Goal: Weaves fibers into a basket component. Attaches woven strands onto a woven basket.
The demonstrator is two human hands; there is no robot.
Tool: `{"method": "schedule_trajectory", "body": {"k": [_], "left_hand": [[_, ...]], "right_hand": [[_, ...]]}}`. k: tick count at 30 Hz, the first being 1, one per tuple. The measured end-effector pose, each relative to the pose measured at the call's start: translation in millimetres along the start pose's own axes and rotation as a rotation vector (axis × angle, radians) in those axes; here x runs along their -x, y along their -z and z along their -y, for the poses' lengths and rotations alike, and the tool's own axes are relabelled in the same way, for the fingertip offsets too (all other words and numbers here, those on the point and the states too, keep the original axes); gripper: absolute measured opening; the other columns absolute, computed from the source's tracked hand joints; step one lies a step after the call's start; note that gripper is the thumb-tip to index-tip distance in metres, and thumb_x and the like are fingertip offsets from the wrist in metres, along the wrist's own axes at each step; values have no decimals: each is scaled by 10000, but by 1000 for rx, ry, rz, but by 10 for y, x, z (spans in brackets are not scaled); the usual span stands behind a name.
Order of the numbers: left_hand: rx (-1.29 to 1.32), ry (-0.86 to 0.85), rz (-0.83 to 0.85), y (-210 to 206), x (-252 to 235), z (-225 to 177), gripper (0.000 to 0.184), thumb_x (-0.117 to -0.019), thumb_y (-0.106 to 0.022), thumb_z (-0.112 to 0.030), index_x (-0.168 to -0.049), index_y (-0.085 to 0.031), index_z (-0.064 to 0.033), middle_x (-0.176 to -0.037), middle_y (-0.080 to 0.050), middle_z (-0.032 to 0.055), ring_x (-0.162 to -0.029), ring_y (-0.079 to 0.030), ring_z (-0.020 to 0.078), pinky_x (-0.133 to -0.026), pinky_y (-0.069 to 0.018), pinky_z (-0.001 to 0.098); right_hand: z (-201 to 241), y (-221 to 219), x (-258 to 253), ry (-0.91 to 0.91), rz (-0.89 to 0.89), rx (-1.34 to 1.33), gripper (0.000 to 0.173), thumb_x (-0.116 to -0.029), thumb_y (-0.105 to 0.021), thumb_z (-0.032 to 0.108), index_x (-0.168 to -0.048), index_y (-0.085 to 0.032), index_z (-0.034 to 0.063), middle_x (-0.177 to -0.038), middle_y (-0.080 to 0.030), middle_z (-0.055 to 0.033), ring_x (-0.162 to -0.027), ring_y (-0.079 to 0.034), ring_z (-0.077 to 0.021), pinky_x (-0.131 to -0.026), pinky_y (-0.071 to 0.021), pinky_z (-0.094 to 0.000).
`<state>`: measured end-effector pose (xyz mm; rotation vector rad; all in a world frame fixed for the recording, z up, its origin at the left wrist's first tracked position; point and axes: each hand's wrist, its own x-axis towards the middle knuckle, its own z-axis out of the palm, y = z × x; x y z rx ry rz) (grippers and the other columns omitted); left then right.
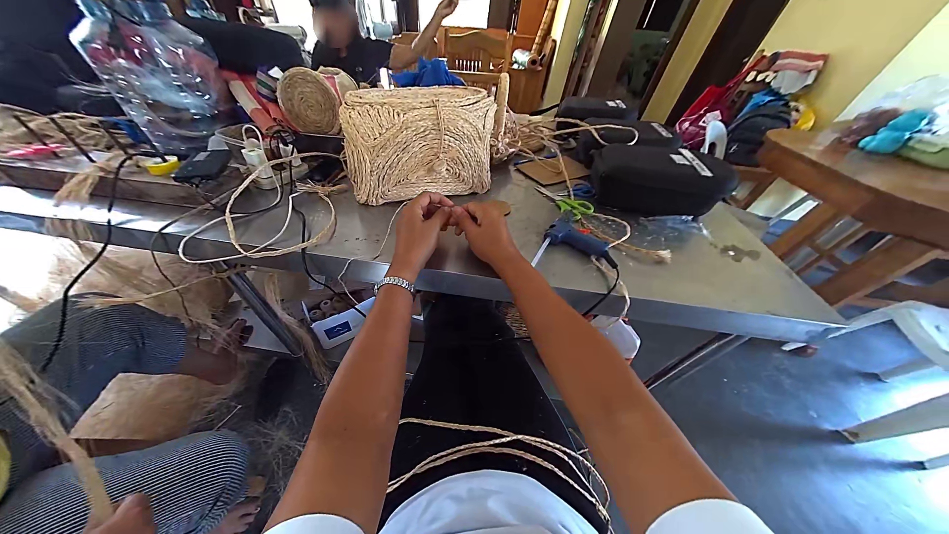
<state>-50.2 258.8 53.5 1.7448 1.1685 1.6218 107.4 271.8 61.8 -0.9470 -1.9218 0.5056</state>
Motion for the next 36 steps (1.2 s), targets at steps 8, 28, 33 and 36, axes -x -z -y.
{"method": "schedule_trajectory", "body": {"k": [8,28,33,36], "left_hand": [[175,91,-80,11,20,-20,140,-982,-631,-56,-1098,-665,15,-942,-726,91,-827,-723,150,-815,-614,337],[-4,93,-131,-3,49,-59,125,-978,-638,-73,-1074,-697,-18,-913,-733,73,-799,-718,130,-798,-608,317],[45,86,-142,1,37,-29,114,-973,-650,-64,-1063,-697,-12,-915,-737,78,-808,-729,142,-800,-620,326],[45,116,-114,12,109,-99,136,-996,-633,-81,-1108,-676,-19,-963,-719,87,-838,-712,143,-827,-597,334]], "right_hand": [[34,-39,19,89,-141,16,285,-968,-724,193,-1139,-650,-23,-786,-675,-107,-657,-640,-179,-659,-562,-355],[147,-76,61,42,-134,197,185,-967,-714,160,-1049,-700,-6,-1042,-683,-171,-907,-688,-266,-852,-584,-427],[141,-67,62,61,-167,231,155,-960,-717,177,-1006,-739,31,-971,-699,-127,-830,-669,-250,-777,-571,-441],[141,-51,77,75,-172,233,163,-963,-715,196,-993,-759,42,-956,-719,-116,-827,-676,-246,-780,-569,-451]]}}
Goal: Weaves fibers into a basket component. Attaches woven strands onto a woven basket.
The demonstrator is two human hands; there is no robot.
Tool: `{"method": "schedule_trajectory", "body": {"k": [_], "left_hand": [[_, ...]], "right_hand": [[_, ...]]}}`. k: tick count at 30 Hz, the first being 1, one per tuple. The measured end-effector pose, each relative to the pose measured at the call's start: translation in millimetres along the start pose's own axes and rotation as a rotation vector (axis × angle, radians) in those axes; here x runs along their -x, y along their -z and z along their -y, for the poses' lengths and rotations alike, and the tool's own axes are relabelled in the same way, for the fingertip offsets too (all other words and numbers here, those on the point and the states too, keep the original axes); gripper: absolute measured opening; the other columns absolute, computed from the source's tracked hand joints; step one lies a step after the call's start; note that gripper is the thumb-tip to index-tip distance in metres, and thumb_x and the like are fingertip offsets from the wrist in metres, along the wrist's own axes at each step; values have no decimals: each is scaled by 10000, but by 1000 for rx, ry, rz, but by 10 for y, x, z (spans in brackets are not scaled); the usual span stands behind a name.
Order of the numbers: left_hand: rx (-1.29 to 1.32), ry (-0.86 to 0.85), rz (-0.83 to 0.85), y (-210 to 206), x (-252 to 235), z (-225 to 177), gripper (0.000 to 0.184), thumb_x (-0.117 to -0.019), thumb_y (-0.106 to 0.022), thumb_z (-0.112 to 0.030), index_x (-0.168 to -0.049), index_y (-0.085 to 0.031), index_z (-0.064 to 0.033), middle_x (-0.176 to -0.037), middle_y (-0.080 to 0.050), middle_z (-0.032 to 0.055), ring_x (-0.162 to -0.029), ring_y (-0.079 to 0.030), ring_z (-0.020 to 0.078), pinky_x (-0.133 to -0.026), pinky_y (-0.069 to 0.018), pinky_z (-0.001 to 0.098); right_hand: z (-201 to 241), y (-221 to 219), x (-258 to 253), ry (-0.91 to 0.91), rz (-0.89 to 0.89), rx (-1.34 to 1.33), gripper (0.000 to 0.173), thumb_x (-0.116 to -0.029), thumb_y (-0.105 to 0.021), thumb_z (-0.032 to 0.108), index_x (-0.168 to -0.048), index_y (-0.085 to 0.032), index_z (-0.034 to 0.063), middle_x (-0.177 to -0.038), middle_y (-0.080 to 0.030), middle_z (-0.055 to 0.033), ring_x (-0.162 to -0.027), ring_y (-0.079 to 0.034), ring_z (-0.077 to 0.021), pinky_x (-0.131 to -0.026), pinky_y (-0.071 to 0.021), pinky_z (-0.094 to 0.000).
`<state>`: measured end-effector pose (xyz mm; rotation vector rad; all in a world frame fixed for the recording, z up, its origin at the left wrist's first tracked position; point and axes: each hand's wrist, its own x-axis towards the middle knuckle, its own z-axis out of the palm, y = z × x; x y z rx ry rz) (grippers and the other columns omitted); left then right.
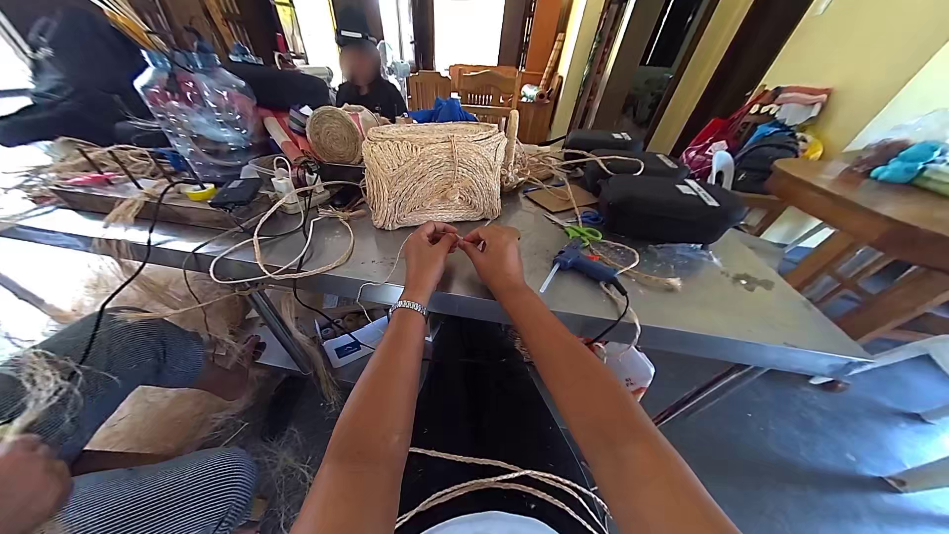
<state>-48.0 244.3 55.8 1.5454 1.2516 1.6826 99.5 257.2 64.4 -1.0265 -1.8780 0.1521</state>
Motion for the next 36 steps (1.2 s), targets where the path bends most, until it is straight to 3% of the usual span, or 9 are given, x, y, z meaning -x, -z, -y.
{"method": "schedule_trajectory", "body": {"k": [10,19,26,29,32,33,36], "left_hand": [[168,-9,-16,4,-88,79,126,-974,-651,-43,-1080,-689,14,-939,-740,105,-828,-735,165,-827,-621,339],[270,-45,-4,-8,-87,73,122,-973,-664,-47,-1065,-678,31,-945,-738,110,-838,-741,190,-836,-629,364],[94,-72,-17,16,43,7,147,-968,-684,-91,-1110,-678,-54,-944,-716,63,-816,-706,133,-823,-598,336],[17,-71,-60,25,33,39,133,-963,-676,-98,-1091,-674,-60,-920,-700,68,-787,-677,147,-776,-577,348],[-183,-71,-77,46,119,62,145,-977,-652,-141,-1101,-658,-65,-899,-677,115,-724,-648,219,-689,-561,415],[-251,-90,-63,33,147,39,137,-982,-635,-138,-1092,-648,-56,-886,-664,134,-710,-634,246,-665,-543,434],[-345,-157,16,-8,164,-33,150,-1005,-624,-132,-1114,-654,-34,-957,-681,162,-814,-665,285,-756,-560,481]], "right_hand": [[-65,-45,-16,65,39,-107,238,-1020,-639,231,-989,-770,34,-932,-745,-108,-866,-707,-209,-847,-577,-414],[-101,-50,-48,51,79,-201,293,-1070,-531,186,-989,-721,-21,-869,-724,-118,-807,-698,-193,-804,-579,-385],[-71,-26,-38,3,191,-230,319,-1091,-496,187,-1033,-730,-21,-931,-742,-112,-854,-708,-180,-853,-579,-382],[-53,-18,-32,1,214,-166,354,-1104,-467,204,-1055,-747,-8,-958,-759,-121,-911,-724,-215,-898,-572,-440],[-8,-34,6,19,107,-2,392,-1084,-500,304,-990,-759,25,-893,-739,-140,-870,-720,-286,-834,-576,-541],[13,-33,22,57,43,13,352,-1068,-549,307,-998,-758,32,-894,-737,-138,-847,-722,-289,-802,-588,-535],[-5,-44,32,179,-59,-52,215,-1013,-642,166,-1156,-714,23,-1004,-720,-147,-778,-694,-252,-710,-599,-422]]}}
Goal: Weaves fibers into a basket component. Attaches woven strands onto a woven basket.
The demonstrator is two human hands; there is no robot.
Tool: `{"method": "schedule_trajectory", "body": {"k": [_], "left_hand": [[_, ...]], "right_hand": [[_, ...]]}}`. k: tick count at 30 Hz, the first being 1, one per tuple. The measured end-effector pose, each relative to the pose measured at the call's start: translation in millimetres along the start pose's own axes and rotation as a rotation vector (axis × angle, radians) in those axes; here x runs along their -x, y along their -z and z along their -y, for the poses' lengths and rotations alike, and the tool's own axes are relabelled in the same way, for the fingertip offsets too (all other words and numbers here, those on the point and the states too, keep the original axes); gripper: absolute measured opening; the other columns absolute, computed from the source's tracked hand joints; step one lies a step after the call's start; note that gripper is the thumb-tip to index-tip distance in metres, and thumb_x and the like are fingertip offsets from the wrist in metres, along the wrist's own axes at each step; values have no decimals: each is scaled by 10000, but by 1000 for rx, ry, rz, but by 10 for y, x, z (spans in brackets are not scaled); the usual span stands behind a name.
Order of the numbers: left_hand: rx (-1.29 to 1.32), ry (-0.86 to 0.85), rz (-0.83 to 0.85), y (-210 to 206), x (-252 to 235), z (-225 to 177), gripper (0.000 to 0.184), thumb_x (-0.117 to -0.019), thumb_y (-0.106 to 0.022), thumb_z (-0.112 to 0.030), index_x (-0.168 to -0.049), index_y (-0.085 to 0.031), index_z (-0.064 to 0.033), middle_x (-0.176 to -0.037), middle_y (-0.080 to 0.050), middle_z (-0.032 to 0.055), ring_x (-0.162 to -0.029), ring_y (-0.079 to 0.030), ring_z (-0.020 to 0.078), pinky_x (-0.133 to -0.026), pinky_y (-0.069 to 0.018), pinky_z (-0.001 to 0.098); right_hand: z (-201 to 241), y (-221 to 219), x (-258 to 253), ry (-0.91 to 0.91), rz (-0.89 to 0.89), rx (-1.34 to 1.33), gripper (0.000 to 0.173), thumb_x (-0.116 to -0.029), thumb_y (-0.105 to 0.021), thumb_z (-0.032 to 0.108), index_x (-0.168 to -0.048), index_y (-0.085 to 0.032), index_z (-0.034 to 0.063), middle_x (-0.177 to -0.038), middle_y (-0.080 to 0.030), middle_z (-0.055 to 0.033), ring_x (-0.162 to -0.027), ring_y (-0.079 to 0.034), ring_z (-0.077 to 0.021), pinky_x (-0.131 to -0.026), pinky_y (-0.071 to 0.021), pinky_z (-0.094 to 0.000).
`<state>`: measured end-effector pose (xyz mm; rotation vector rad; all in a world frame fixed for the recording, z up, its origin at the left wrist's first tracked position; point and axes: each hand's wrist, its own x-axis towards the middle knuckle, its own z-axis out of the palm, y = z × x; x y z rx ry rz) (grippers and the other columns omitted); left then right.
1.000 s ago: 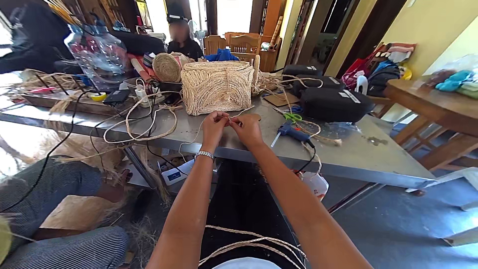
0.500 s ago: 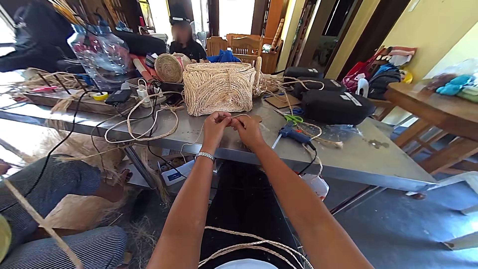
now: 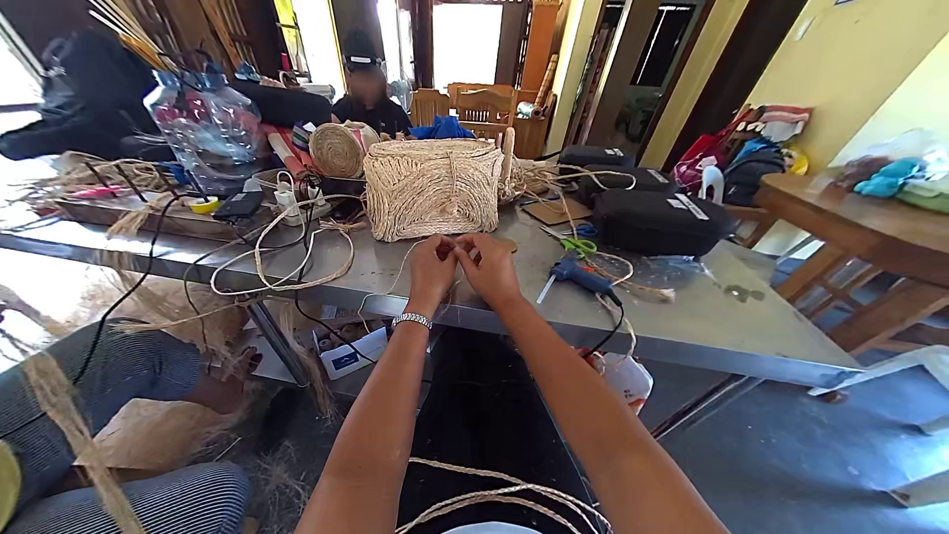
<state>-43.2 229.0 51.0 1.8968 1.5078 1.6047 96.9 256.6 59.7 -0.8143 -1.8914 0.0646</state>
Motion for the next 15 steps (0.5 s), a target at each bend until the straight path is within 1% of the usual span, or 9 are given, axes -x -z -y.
{"method": "schedule_trajectory", "body": {"k": [2,4,5,6,7,9,10,12,15], "left_hand": [[4,4,25,8,-7,-32,165,-1000,-600,-98,-1136,-654,-24,-988,-686,173,-838,-669,296,-768,-553,489],[13,31,28,25,2,-28,171,-1003,-593,-111,-1143,-647,-29,-987,-683,173,-833,-668,296,-760,-556,487],[21,36,24,30,7,-32,169,-1005,-597,-118,-1142,-641,-28,-975,-677,177,-813,-661,297,-742,-550,485],[24,43,19,28,7,-26,160,-1005,-604,-126,-1132,-633,-32,-956,-672,170,-788,-654,289,-720,-546,476],[37,47,19,26,-15,-21,166,-1005,-607,-125,-1136,-633,-27,-961,-674,168,-799,-657,284,-735,-548,475],[48,72,11,-6,-100,17,166,-983,-629,-114,-1124,-664,-34,-967,-694,133,-829,-678,240,-785,-566,450],[45,85,16,-13,-101,13,157,-988,-632,-119,-1120,-663,-40,-962,-692,126,-820,-676,232,-779,-565,444],[36,89,16,-7,-57,1,148,-993,-627,-130,-1115,-646,-47,-937,-677,133,-774,-655,243,-724,-552,444],[40,105,0,-2,-78,-22,158,-988,-632,-120,-1125,-663,-46,-965,-686,132,-817,-670,235,-767,-560,447]], "right_hand": [[-19,-7,4,14,10,-34,273,-982,-617,39,-1239,-699,7,-1125,-721,-182,-783,-695,-258,-712,-593,-405],[8,17,7,-82,95,-14,332,-968,-559,-27,-1278,-676,-1,-1236,-702,-196,-969,-720,-314,-851,-593,-463],[26,32,-1,-148,149,-11,334,-971,-562,-22,-1293,-648,-12,-1274,-678,-207,-1020,-708,-334,-888,-581,-485],[34,36,-12,-196,181,-12,320,-972,-585,0,-1288,-630,-16,-1270,-668,-211,-1000,-706,-338,-879,-582,-495],[35,28,-18,-219,191,-16,294,-975,-611,23,-1266,-626,-19,-1234,-679,-209,-972,-710,-331,-865,-586,-494],[18,14,-18,-234,205,-12,257,-983,-639,56,-1227,-633,-25,-1131,-709,-203,-969,-721,-318,-889,-590,-486],[1,10,-17,-236,205,-7,243,-981,-642,60,-1209,-645,-25,-1094,-719,-201,-967,-726,-312,-897,-589,-481],[-29,2,-28,-226,190,-9,220,-986,-627,66,-1184,-666,-24,-1067,-726,-192,-966,-726,-289,-910,-586,-453],[-31,-7,-29,-201,172,4,189,-985,-636,64,-1144,-695,-21,-1050,-729,-186,-957,-724,-286,-916,-583,-445]]}}
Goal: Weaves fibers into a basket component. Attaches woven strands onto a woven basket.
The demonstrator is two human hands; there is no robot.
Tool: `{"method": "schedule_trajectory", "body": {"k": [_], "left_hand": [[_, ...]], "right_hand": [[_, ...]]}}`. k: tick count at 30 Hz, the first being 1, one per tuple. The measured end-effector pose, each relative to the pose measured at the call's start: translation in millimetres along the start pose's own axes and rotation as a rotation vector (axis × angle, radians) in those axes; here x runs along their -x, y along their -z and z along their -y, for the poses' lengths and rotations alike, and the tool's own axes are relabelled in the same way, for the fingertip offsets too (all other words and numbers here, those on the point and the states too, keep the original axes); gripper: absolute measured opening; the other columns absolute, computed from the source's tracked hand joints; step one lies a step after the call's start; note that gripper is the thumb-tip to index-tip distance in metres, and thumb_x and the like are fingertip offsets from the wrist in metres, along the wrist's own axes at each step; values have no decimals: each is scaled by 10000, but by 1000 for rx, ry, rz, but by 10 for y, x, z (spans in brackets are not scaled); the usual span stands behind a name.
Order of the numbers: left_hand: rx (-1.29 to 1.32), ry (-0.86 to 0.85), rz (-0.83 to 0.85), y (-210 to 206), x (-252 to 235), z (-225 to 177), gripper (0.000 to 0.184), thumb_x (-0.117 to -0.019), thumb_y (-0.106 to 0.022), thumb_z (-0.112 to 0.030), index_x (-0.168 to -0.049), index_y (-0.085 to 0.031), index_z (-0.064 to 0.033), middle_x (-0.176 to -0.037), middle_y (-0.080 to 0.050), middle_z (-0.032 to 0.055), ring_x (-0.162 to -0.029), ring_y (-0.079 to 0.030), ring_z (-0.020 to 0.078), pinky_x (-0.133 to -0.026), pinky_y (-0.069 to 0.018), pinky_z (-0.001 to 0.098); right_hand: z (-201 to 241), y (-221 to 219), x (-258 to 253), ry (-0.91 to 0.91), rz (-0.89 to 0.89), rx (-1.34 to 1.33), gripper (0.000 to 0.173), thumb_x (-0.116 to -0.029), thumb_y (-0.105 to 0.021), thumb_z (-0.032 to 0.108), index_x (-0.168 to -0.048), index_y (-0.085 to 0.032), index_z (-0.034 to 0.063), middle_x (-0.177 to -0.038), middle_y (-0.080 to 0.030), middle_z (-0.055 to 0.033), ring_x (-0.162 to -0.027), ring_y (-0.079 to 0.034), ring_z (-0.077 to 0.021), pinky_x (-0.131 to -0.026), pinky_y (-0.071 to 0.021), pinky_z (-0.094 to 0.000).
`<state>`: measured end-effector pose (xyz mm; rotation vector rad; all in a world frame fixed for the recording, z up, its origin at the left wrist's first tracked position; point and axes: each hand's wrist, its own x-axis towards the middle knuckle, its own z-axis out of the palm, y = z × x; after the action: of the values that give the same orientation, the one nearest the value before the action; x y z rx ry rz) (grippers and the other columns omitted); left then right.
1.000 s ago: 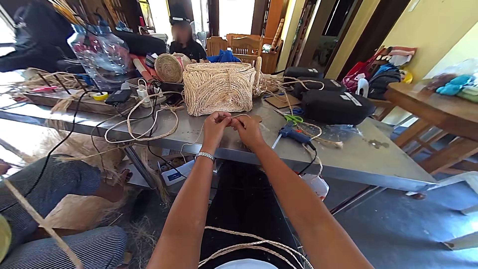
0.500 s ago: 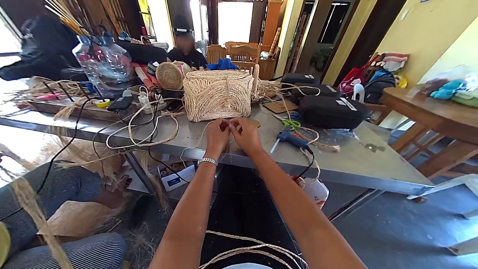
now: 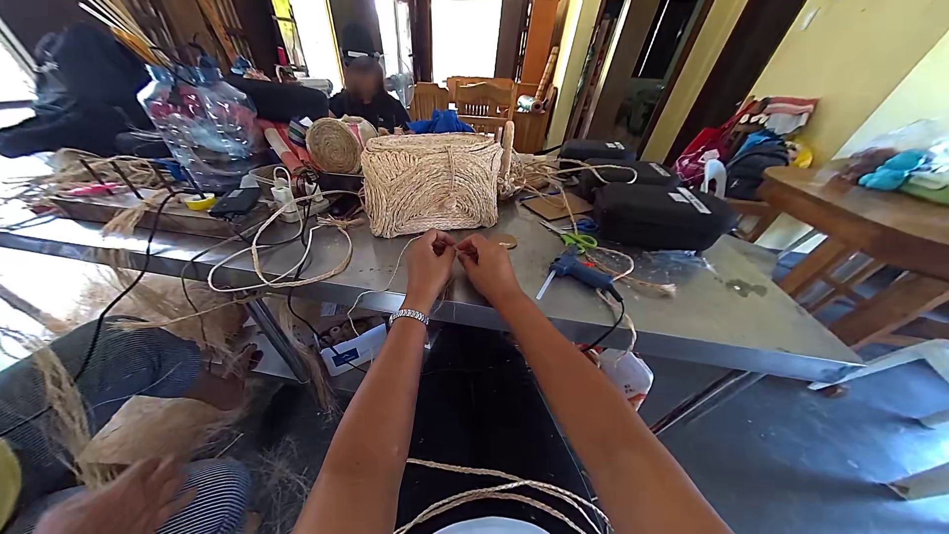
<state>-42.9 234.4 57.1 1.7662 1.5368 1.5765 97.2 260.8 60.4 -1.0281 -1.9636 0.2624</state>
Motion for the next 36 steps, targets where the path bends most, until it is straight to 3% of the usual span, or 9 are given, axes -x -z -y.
{"method": "schedule_trajectory", "body": {"k": [6,11,16,20,25,29,33,36], "left_hand": [[25,-1,29,6,0,5,158,-995,-631,-132,-1131,-658,-58,-948,-680,115,-796,-659,219,-752,-555,426],[10,-30,55,-1,4,-4,181,-1004,-611,-125,-1161,-650,-42,-984,-692,130,-822,-679,222,-784,-569,430],[-91,-67,63,-18,21,-63,184,-1014,-603,-115,-1169,-677,-48,-984,-702,133,-825,-683,229,-786,-567,433],[-164,-102,56,-41,28,-79,144,-1011,-596,-91,-1079,-715,-48,-974,-716,136,-859,-695,255,-818,-563,480],[-207,-137,-3,-97,-54,-13,177,-1018,-573,-97,-1075,-732,-45,-997,-730,118,-953,-696,239,-915,-538,466],[-109,-172,-33,-47,53,-55,164,-1042,-585,-134,-1106,-722,-70,-1030,-718,113,-923,-688,225,-874,-547,452],[69,-82,30,17,91,-101,168,-1045,-586,-156,-1132,-704,-76,-944,-706,81,-767,-660,152,-758,-553,360],[299,-32,79,-5,-81,70,158,-1012,-641,-137,-1103,-728,-42,-928,-748,61,-791,-727,131,-784,-621,316]], "right_hand": [[48,26,8,-35,-42,64,153,-984,-672,114,-1053,-736,-7,-1008,-728,-172,-957,-711,-291,-916,-573,-463],[76,81,20,-91,-32,118,215,-1020,-637,219,-1049,-762,46,-1038,-741,-143,-1025,-704,-316,-921,-552,-563],[56,74,13,-87,-46,122,249,-1044,-600,229,-1050,-759,38,-1047,-741,-147,-1068,-692,-316,-955,-539,-540],[75,76,23,-106,-45,143,286,-1066,-557,234,-1055,-738,13,-1043,-729,-169,-1060,-690,-332,-949,-541,-533],[57,80,-1,-151,14,90,337,-1095,-483,248,-1097,-719,7,-1046,-733,-160,-1037,-701,-317,-947,-544,-525],[-6,93,-28,-167,28,-70,374,-1112,-442,227,-1065,-724,-14,-979,-734,-156,-936,-707,-277,-905,-555,-487],[-32,96,-57,-186,67,-136,390,-1113,-446,231,-1007,-726,-18,-896,-703,-141,-852,-669,-251,-838,-539,-460],[-82,69,-75,-173,77,-139,391,-1106,-466,249,-973,-722,-14,-841,-681,-129,-792,-652,-236,-789,-539,-451]]}}
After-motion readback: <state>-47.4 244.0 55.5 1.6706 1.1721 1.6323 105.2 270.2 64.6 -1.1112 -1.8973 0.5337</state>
